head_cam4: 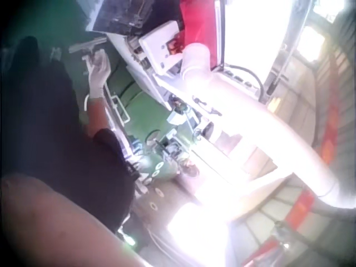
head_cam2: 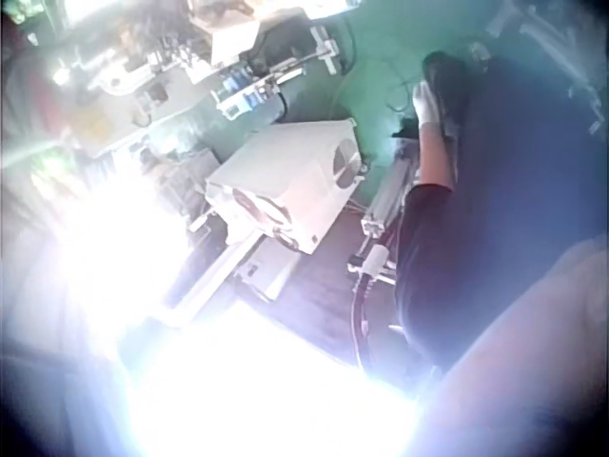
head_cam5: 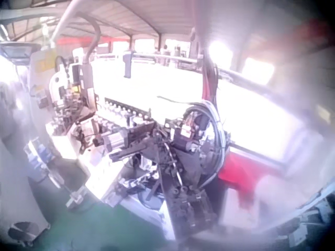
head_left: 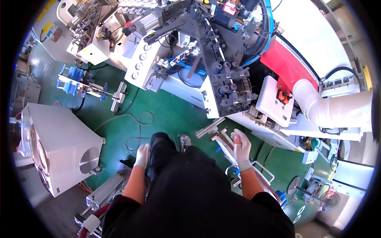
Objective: The person walks through a manufacturing facility, receives a white panel from another worker, places it onto a conveyor belt, and then handles several rolls of edging tape on the floor.
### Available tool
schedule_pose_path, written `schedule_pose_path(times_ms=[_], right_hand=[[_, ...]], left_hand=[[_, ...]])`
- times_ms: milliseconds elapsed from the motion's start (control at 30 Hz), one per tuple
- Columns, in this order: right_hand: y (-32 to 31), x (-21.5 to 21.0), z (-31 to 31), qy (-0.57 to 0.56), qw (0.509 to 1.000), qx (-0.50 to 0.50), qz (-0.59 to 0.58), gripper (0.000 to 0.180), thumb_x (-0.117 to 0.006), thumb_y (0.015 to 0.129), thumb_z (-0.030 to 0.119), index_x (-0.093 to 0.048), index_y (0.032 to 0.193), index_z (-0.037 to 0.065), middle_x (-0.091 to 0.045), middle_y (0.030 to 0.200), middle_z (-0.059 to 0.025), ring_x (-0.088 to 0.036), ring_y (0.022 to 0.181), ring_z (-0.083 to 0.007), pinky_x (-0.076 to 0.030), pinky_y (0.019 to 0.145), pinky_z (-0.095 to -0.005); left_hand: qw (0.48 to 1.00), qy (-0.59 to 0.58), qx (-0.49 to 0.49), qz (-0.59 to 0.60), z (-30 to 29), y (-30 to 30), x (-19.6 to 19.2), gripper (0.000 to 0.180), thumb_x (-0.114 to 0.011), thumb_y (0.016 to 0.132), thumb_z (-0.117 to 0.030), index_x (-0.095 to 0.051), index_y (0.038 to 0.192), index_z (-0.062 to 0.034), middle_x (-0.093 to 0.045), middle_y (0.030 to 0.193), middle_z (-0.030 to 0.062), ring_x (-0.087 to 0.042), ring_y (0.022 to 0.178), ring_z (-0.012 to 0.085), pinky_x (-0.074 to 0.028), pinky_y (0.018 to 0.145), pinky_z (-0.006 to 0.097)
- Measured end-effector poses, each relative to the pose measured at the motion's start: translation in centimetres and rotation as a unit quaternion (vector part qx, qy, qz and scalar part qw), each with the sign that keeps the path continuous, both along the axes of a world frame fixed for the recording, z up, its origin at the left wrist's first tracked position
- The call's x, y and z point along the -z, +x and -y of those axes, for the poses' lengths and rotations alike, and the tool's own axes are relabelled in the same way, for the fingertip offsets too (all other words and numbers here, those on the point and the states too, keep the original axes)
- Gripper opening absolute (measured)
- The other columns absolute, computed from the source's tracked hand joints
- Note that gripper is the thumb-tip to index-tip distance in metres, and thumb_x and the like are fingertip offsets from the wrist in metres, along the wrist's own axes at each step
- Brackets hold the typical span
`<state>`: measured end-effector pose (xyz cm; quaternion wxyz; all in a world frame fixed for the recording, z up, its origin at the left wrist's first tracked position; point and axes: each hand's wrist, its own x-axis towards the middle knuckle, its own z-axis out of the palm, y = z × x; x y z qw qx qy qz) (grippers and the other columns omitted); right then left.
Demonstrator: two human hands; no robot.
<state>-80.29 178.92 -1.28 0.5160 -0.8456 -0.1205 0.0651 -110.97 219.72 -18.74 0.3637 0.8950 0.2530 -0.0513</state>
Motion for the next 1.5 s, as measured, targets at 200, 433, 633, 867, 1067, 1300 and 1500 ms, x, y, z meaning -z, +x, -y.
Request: schedule_pose_path(times_ms=[200, 433, 633, 867, 1067, 1300, 1500], right_hand=[[1.3, -3.4, -9.8, 0.029, 0.998, 0.058, 0.019, 0.024, -0.06, 0.099, 0.012, -0.069, 0.114, -0.004, -0.073, 0.101, -0.0145, -0.072, 0.09, -0.0203, -0.055, 0.085, -0.0318], [1.7, -3.6, -22.1, 0.042, 0.976, 0.213, 0.004, 0.05, -0.058, 0.104, 0.018, -0.044, 0.147, -0.001, -0.067, 0.111, -0.0118, -0.065, 0.092, -0.0169, -0.052, 0.083, -0.0292], [-1.0, -2.9, -25.5, 0.155, 0.922, 0.342, -0.09, 0.061, -0.057, 0.105, 0.017, -0.029, 0.158, 0.006, -0.066, 0.113, -0.01, -0.062, 0.089, -0.0133, -0.051, 0.08, -0.0269], [-15.0, 6.7, -21.3, -0.14, 0.918, 0.338, -0.153, 0.05, -0.062, 0.098, 0.012, -0.048, 0.144, -0.001, -0.064, 0.131, -0.0178, -0.065, 0.115, -0.0251, -0.051, 0.099, -0.0336], [-37.3, 14.3, -18.7, 0.157, 0.721, 0.57, -0.363, 0.027, -0.061, 0.101, 0.025, -0.061, 0.123, 0.009, -0.063, 0.087, -0.0014, -0.056, 0.063, -0.0117, -0.045, 0.052, -0.0278], [-55.8, 15.8, -19.5, 0.262, 0.538, 0.743, -0.3, 0.027, -0.061, 0.099, 0.024, -0.066, 0.116, 0.003, -0.065, 0.086, -0.0036, -0.059, 0.067, -0.0119, -0.047, 0.059, -0.0289], [-71.4, 22.9, -21.6, -0.074, 0.684, 0.683, -0.244, 0.024, -0.058, 0.096, 0.019, -0.071, 0.11, 0.004, -0.073, 0.107, -0.0153, -0.068, 0.1, -0.0315, -0.053, 0.093, -0.0397]], left_hand=[[0.929, -0.302, -0.178, 0.12, -12.1, 17.9, -5.2, 0.029, -0.055, 0.104, -0.022, -0.068, 0.114, 0.0023, -0.07, 0.104, 0.0077, -0.064, 0.097, 0.0163, -0.05, 0.087, 0.03], [0.902, -0.33, -0.088, 0.264, -25.8, 37.7, -19.6, 0.033, -0.048, 0.107, -0.018, -0.062, 0.128, 0.0023, -0.069, 0.113, 0.0089, -0.062, 0.107, 0.0155, -0.048, 0.097, 0.031], [0.878, -0.357, -0.025, 0.317, -36.8, 47.9, -23.3, 0.052, -0.05, 0.107, -0.015, -0.034, 0.155, -0.0013, -0.068, 0.114, 0.0107, -0.063, 0.103, 0.0164, -0.051, 0.097, 0.033], [0.839, -0.442, 0.052, 0.313, -34.9, 49.6, -22.5, 0.043, -0.052, 0.105, -0.012, -0.046, 0.146, -0.0021, -0.067, 0.095, 0.0056, -0.062, 0.086, 0.0117, -0.052, 0.081, 0.028], [0.772, -0.411, 0.477, -0.09, -13.3, 42.7, -25.8, 0.03, -0.053, 0.104, -0.022, -0.068, 0.119, 0.0, -0.066, 0.079, 0.0012, -0.061, 0.071, 0.0075, -0.05, 0.067, 0.025], [0.388, 0.007, 0.919, -0.073, 12.2, 25.5, -22.8, 0.034, -0.053, 0.096, -0.038, -0.069, 0.096, -0.0079, -0.071, 0.089, 0.0171, -0.068, 0.086, 0.0378, -0.053, 0.08, 0.048], [0.238, 0.05, 0.97, 0.017, 30.8, 9.0, -22.6, 0.034, -0.054, 0.094, -0.037, -0.066, 0.094, -0.0049, -0.071, 0.09, 0.0165, -0.069, 0.088, 0.0359, -0.053, 0.082, 0.047]])
